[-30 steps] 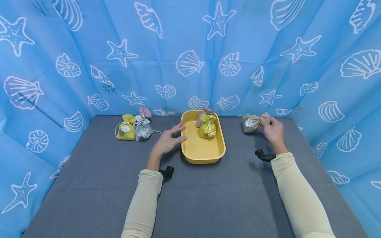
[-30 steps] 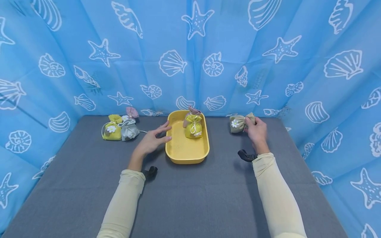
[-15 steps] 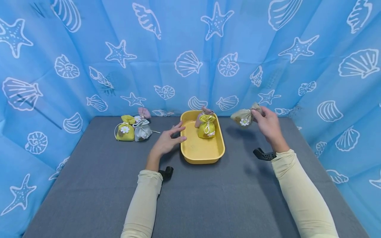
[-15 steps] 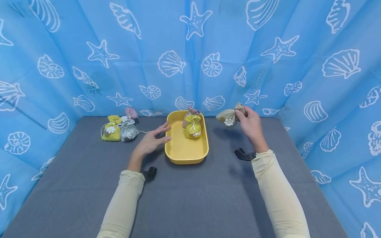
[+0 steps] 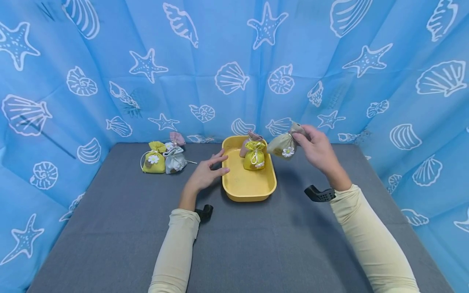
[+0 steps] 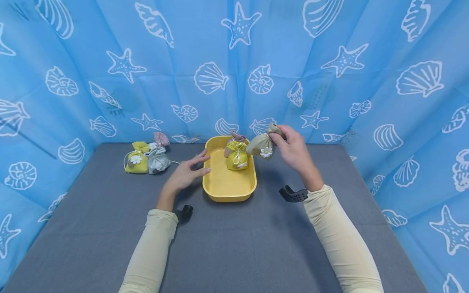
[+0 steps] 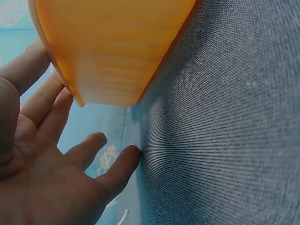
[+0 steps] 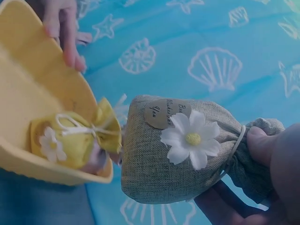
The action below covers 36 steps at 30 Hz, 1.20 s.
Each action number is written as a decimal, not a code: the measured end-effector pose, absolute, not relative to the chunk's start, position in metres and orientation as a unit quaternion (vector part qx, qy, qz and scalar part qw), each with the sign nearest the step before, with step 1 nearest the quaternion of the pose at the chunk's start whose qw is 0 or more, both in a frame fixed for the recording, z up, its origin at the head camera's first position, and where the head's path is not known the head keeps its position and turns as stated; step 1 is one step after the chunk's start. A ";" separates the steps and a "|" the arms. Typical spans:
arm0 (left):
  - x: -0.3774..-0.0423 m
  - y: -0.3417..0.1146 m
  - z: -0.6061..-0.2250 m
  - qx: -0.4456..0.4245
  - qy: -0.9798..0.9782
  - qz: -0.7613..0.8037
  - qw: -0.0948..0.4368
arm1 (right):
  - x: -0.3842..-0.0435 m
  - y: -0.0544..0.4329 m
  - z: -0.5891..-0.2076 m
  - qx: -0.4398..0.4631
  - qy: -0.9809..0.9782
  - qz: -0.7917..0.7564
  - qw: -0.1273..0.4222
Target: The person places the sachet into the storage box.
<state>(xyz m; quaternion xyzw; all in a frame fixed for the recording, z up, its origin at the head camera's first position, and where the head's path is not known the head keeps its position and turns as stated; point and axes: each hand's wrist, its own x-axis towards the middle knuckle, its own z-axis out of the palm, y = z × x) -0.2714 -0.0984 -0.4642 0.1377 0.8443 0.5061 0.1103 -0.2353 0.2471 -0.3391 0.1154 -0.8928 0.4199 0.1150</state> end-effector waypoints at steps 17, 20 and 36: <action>-0.272 -0.098 -0.460 0.138 0.849 0.498 0.109 | -0.237 0.213 -0.370 0.207 -0.903 0.370 0.068; -0.271 -0.098 -0.459 0.133 0.851 0.496 0.113 | -0.238 0.209 -0.376 0.218 -0.903 0.366 0.053; -0.270 -0.099 -0.460 0.127 0.851 0.497 0.116 | -0.247 0.197 -0.396 0.270 -0.911 0.312 0.008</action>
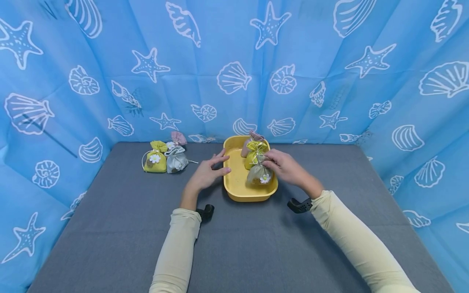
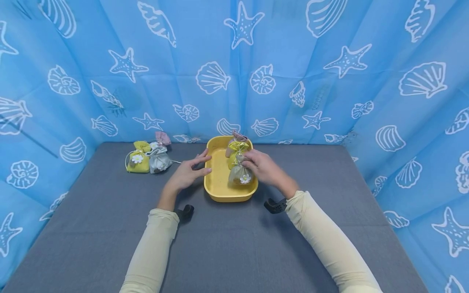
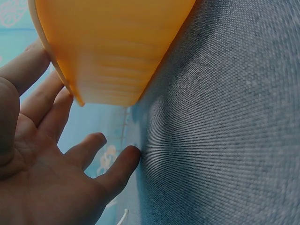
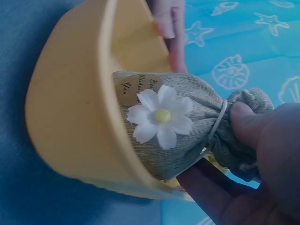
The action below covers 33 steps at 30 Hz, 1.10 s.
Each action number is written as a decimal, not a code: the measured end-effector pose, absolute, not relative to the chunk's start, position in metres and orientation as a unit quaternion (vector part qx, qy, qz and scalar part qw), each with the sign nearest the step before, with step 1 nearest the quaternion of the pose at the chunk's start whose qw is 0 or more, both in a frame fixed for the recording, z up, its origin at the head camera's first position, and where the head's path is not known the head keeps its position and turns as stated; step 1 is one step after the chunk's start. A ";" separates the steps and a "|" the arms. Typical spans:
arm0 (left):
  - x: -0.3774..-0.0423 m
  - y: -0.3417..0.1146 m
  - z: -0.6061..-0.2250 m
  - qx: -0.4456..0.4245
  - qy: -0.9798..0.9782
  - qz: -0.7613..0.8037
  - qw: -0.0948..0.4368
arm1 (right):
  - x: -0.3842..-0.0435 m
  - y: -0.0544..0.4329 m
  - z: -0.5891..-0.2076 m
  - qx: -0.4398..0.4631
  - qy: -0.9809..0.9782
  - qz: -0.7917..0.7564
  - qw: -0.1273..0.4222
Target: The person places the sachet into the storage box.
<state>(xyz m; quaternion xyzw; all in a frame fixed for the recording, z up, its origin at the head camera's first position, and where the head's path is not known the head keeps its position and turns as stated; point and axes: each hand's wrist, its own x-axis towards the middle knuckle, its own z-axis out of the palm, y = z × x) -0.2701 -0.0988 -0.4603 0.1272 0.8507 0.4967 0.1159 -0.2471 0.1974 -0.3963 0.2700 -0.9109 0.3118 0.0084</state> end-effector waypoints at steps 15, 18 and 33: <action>-0.270 -0.098 -0.460 0.117 0.852 0.496 0.120 | -0.251 0.193 -0.402 0.248 -0.914 0.318 -0.031; -0.270 -0.098 -0.461 0.117 0.852 0.497 0.117 | -0.250 0.194 -0.402 0.236 -0.914 0.328 -0.034; -0.270 -0.095 -0.460 0.110 0.858 0.490 0.108 | -0.239 0.215 -0.405 0.147 -0.884 0.443 -0.027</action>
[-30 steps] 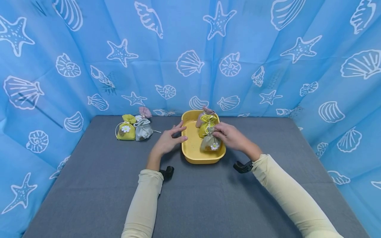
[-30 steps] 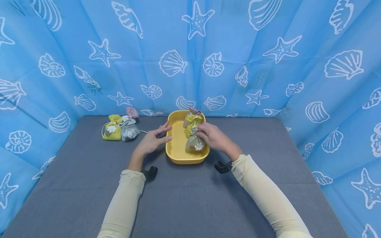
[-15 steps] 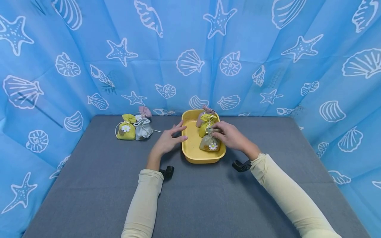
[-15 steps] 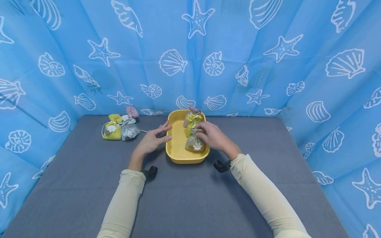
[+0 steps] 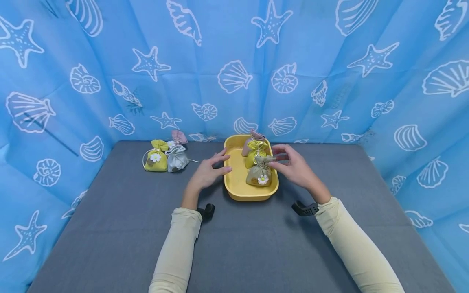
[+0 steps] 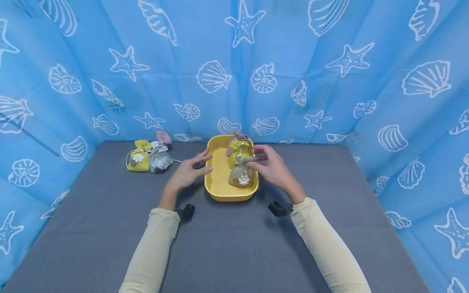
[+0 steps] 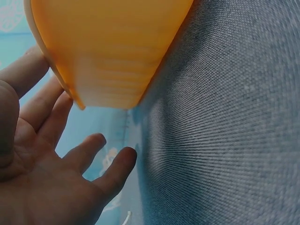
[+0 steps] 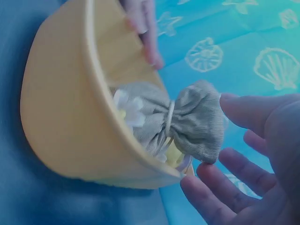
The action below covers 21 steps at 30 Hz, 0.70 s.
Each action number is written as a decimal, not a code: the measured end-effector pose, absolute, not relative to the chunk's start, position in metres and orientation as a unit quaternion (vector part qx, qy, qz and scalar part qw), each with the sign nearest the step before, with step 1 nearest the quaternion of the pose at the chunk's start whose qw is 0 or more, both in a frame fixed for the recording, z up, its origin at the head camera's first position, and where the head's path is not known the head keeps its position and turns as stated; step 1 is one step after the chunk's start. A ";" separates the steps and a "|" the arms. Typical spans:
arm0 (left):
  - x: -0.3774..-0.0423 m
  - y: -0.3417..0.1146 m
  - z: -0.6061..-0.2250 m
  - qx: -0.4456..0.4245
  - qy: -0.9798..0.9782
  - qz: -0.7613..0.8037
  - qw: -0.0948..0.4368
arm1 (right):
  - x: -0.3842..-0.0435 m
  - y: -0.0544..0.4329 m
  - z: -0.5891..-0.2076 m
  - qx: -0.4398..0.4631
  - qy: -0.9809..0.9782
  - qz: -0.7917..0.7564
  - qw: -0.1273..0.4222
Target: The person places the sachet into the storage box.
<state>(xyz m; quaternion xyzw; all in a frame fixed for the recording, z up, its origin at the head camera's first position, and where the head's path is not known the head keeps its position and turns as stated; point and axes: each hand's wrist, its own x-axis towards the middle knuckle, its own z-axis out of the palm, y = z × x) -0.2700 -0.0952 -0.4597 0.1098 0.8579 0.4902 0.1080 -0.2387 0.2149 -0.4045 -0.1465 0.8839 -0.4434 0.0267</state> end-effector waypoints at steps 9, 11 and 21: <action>-0.269 -0.095 -0.463 0.112 0.857 0.492 0.107 | -0.219 0.226 -0.431 -0.091 0.846 -0.524 0.040; -0.269 -0.095 -0.464 0.113 0.855 0.494 0.106 | -0.215 0.227 -0.437 -0.087 0.839 -0.536 0.035; -0.271 -0.095 -0.463 0.125 0.852 0.500 0.094 | -0.215 0.234 -0.460 -0.155 0.841 -0.517 0.023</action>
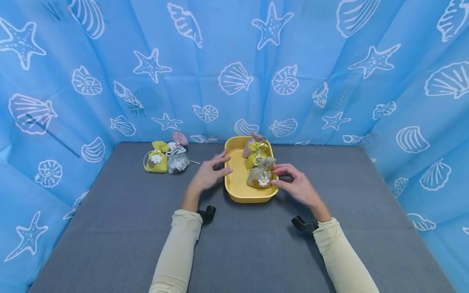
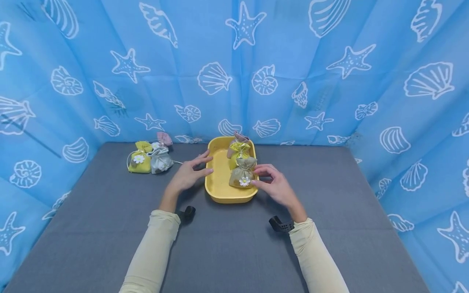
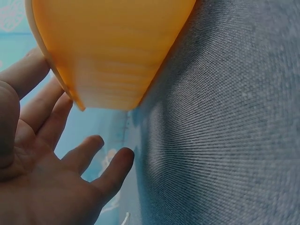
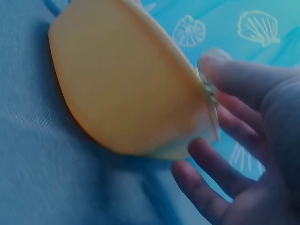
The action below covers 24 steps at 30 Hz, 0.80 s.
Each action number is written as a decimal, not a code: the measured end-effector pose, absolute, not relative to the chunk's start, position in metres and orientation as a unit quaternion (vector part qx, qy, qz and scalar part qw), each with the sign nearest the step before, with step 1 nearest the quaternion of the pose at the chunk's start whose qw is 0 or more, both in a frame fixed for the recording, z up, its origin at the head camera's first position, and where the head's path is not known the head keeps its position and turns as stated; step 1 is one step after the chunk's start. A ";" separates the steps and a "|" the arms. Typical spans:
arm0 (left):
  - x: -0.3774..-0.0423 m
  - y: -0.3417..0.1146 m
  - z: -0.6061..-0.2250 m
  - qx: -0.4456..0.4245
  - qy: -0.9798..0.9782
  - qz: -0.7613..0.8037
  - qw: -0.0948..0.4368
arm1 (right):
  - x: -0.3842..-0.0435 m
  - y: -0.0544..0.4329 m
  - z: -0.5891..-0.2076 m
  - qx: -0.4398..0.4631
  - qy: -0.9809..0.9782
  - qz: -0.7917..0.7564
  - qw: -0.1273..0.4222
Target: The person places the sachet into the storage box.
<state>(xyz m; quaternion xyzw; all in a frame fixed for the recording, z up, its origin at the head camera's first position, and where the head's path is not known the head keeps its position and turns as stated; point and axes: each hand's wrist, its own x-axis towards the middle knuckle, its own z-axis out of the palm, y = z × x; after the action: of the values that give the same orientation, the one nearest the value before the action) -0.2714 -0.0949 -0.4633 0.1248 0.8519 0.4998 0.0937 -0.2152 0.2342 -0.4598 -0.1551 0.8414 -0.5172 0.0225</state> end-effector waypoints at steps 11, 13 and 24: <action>-0.265 -0.098 -0.455 0.134 0.847 0.514 0.038 | -0.214 0.250 -0.470 -0.209 0.826 -0.520 0.070; -0.262 -0.102 -0.450 0.131 0.841 0.525 0.009 | -0.215 0.249 -0.470 -0.209 0.823 -0.523 0.075; -0.253 -0.139 -0.412 0.121 0.843 0.481 -0.210 | -0.216 0.248 -0.470 -0.196 0.838 -0.504 0.069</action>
<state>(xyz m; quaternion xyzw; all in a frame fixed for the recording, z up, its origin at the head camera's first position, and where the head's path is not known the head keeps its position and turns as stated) -0.2534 -0.1390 -0.4117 0.1206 0.8426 0.4812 -0.2096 -0.2155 0.2485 -0.4698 -0.1965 0.8382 -0.5039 0.0693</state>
